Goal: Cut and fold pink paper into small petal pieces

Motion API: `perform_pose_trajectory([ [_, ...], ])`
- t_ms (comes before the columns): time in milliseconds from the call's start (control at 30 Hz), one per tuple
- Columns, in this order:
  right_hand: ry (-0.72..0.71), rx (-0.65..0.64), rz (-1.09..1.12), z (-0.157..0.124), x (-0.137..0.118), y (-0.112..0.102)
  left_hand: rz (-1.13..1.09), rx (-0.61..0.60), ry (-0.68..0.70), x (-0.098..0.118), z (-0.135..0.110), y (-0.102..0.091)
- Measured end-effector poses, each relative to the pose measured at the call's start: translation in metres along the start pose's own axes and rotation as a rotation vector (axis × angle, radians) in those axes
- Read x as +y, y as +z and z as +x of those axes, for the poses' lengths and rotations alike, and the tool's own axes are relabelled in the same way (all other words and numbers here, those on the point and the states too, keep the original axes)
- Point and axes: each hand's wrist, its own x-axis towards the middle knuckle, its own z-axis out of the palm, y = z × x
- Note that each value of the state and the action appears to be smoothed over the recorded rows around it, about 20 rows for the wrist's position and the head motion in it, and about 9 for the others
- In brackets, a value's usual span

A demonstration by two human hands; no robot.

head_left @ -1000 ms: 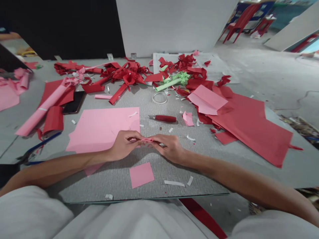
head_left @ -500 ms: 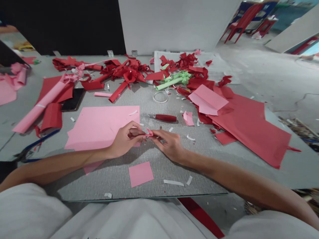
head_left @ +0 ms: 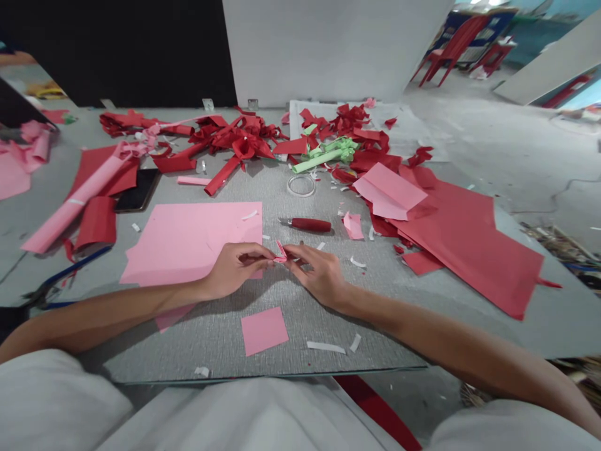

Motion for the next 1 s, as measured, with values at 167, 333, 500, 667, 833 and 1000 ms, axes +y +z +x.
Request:
perform_pose_trajectory([
  [167,0.011,-0.029,-0.026,0.0,0.001,-0.001,0.005,-0.009,0.009,0.0,0.0,0.0],
  [333,-0.01,-0.039,-0.028,0.0,0.0,-0.002,0.006,-0.015,-0.003,-0.001,0.0,0.0],
  [500,-0.006,-0.055,-0.026,0.0,0.001,-0.003,0.028,-0.006,0.008,-0.002,0.0,-0.001],
  [667,0.017,-0.081,-0.04,-0.002,0.003,-0.001,0.069,0.004,0.019,-0.003,-0.001,-0.001],
  [833,-0.007,-0.101,-0.083,0.003,0.003,-0.002,0.153,0.071,0.046,-0.004,-0.001,-0.001],
  [1000,-0.25,-0.162,-0.246,0.011,0.008,-0.011,0.258,0.064,0.093,-0.002,-0.002,-0.001],
])
